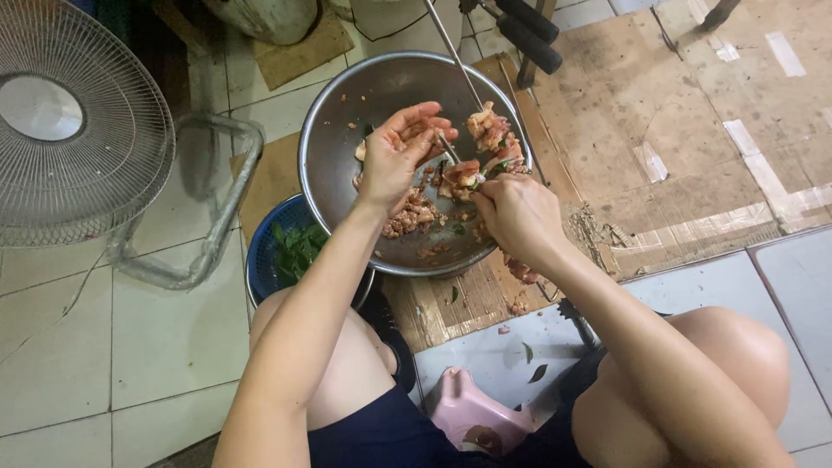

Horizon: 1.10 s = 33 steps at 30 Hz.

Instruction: Threading marinated meat chunks and leaves onto metal skewers for grilling.

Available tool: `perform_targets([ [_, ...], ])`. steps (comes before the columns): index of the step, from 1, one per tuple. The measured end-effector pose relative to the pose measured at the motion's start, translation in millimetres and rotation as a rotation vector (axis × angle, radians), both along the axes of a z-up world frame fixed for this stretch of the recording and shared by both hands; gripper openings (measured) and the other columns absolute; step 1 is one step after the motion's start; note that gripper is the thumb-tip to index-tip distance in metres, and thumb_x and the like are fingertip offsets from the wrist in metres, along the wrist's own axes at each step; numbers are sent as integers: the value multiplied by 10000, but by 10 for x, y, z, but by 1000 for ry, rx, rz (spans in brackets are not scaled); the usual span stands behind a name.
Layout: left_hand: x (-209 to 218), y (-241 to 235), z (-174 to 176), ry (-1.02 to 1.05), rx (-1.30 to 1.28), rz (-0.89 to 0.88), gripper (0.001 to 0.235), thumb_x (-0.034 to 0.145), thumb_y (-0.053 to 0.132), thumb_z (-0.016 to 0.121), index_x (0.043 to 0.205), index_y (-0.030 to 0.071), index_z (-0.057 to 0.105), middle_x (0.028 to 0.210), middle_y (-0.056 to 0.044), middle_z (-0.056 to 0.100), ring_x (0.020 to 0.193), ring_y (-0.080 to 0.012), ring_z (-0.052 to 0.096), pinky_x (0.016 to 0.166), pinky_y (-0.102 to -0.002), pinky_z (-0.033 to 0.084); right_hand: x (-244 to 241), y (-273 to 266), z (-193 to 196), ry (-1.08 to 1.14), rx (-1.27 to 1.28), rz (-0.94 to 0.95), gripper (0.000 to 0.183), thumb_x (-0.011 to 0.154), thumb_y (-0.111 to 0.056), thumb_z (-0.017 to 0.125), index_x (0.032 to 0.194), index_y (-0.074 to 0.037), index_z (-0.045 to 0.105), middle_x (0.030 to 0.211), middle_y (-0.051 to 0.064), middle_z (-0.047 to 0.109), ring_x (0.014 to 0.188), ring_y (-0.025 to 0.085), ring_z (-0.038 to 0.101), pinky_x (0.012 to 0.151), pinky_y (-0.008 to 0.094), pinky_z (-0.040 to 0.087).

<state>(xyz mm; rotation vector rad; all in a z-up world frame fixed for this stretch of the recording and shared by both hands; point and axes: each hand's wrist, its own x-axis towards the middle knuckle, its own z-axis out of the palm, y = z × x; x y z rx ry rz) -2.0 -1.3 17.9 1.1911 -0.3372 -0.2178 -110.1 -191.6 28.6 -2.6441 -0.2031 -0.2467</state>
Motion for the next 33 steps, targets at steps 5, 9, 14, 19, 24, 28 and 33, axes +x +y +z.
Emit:
perform_targets([
  [5, -145, -13, 31, -149, 121, 42, 245, 1049, 6, 580, 1285, -12, 646, 1157, -155, 751, 1064, -208, 748, 944, -321, 638, -14, 30, 39, 13, -5, -8, 241, 947, -266, 663, 908, -61, 784, 892, 124, 734, 880, 333, 709, 741, 479, 552],
  [9, -307, -49, 229, -353, 381, 154, 226, 1050, 15, 592, 1254, -3, 686, 1116, -135, 782, 1025, -181, 772, 902, -304, 633, -17, 28, 26, 42, 6, -30, 230, 943, -268, 663, 928, -69, 779, 899, 119, 731, 862, 325, 708, 735, 477, 550],
  [14, -292, -44, 178, -724, 665, 290, 279, 996, -58, 582, 1241, 8, 699, 1136, -158, 770, 1028, -233, 771, 910, -337, 629, -17, 43, -5, -24, -26, -17, 229, 951, -260, 668, 886, -66, 768, 874, 116, 721, 882, 324, 701, 730, 472, 547],
  [19, -345, -28, -16, -898, 809, 248, 353, 959, -108, 520, 1256, 21, 661, 1137, -185, 753, 1012, -286, 766, 881, -362, 648, -17, 42, -32, -15, -59, -4, 233, 966, -250, 671, 864, -61, 761, 861, 113, 714, 878, 313, 702, 742, 463, 551],
  [24, -397, -23, 3, -693, 899, -48, 409, 1012, -71, 447, 1409, 19, 488, 1294, -216, 667, 805, -337, 742, 683, -361, 649, -5, 39, -6, 1, -26, -21, 238, 935, -275, 693, 880, -58, 775, 871, 129, 727, 866, 332, 704, 729, 473, 543],
  [28, 40, 136, -174, -371, 840, -37, 429, 1022, -62, 357, 1442, 28, 373, 1398, -201, 602, 822, -288, 730, 577, -331, 654, -3, 25, 60, 43, 11, -1, 222, 932, -264, 691, 911, -63, 784, 924, 142, 746, 869, 342, 709, 752, 477, 545],
  [33, 276, 280, -621, -551, 1491, -177, 413, 893, -109, 489, 1138, 142, 707, 1164, -127, 689, 1009, -252, 695, 922, -379, 546, -11, 1, 32, 49, 30, 3, 220, 947, -259, 698, 949, -58, 788, 927, 167, 738, 881, 355, 708, 791, 482, 547],
])
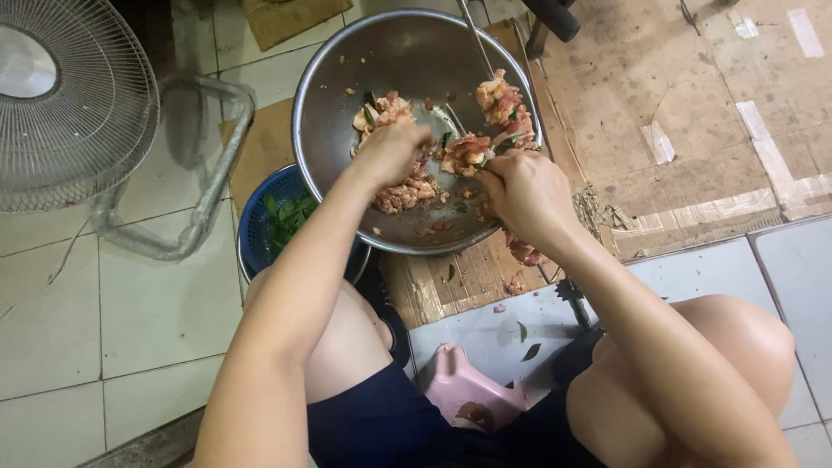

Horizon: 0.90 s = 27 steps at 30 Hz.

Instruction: Threading marinated meat chunks and leaves onto metal skewers for grilling.

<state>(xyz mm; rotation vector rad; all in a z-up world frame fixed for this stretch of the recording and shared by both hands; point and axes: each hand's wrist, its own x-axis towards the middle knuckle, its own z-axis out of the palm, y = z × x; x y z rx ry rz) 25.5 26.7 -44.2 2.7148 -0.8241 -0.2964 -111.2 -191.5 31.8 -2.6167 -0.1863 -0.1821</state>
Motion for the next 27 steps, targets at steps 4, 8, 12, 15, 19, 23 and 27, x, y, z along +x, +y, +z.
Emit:
perform_targets([
  [4, 48, -74, -330, 73, 489, -106, 185, 1033, 47, 563, 1002, 87, 741, 1047, -111, 736, 1000, -242, 721, 856, -335, 618, -3, -27, 22, -43, -2, 15, 203, 938, -222, 687, 959, -45, 784, 926, 152, 741, 887, 348, 709, 779, 484, 544],
  [8, 337, 272, -468, 43, 571, 20, 119, 930, 179, 716, 1005, 119, 786, 1032, -111, 734, 965, -255, 728, 848, -424, 607, -14, -27, 16, 5, -7, 29, 224, 952, -243, 682, 927, -45, 784, 923, 146, 736, 884, 347, 702, 776, 488, 540],
  [12, 210, 443, 300, -35, 508, 206, 207, 801, 141, 786, 1007, 131, 798, 1192, -121, 676, 1193, -310, 602, 972, -462, 516, -5, -32, 27, -20, -39, 40, 225, 959, -231, 677, 913, -31, 770, 891, 148, 720, 900, 348, 696, 781, 485, 541],
  [15, 262, 284, 355, -63, 449, 236, 256, 799, 97, 751, 1049, 145, 775, 1282, -104, 627, 1284, -298, 513, 1082, -461, 421, -23, -30, 6, -53, -10, 47, 222, 953, -235, 680, 904, -40, 773, 896, 145, 721, 902, 350, 695, 779, 484, 542],
  [19, 561, 99, -328, -70, 238, 194, 206, 894, 82, 680, 1084, 121, 752, 1270, -131, 634, 1220, -284, 541, 1136, -445, 402, -1, -15, -4, -62, -18, 52, 217, 956, -225, 676, 916, -32, 766, 912, 141, 722, 903, 353, 696, 773, 483, 542],
  [23, 591, -5, -719, -308, 229, 23, 155, 875, 82, 678, 1009, 66, 754, 1209, -180, 665, 1211, -306, 569, 1113, -465, 418, -36, -39, -25, -71, -29, 56, 211, 952, -227, 676, 916, -40, 766, 894, 150, 711, 905, 358, 691, 778, 484, 540],
  [27, 467, 88, -215, -124, 274, 107, 137, 873, 145, 717, 991, 82, 745, 1159, -204, 688, 1205, -319, 593, 1135, -484, 397, -34, -36, 9, -103, 5, 54, 206, 940, -226, 670, 905, -45, 762, 887, 140, 711, 902, 359, 687, 778, 486, 536],
])
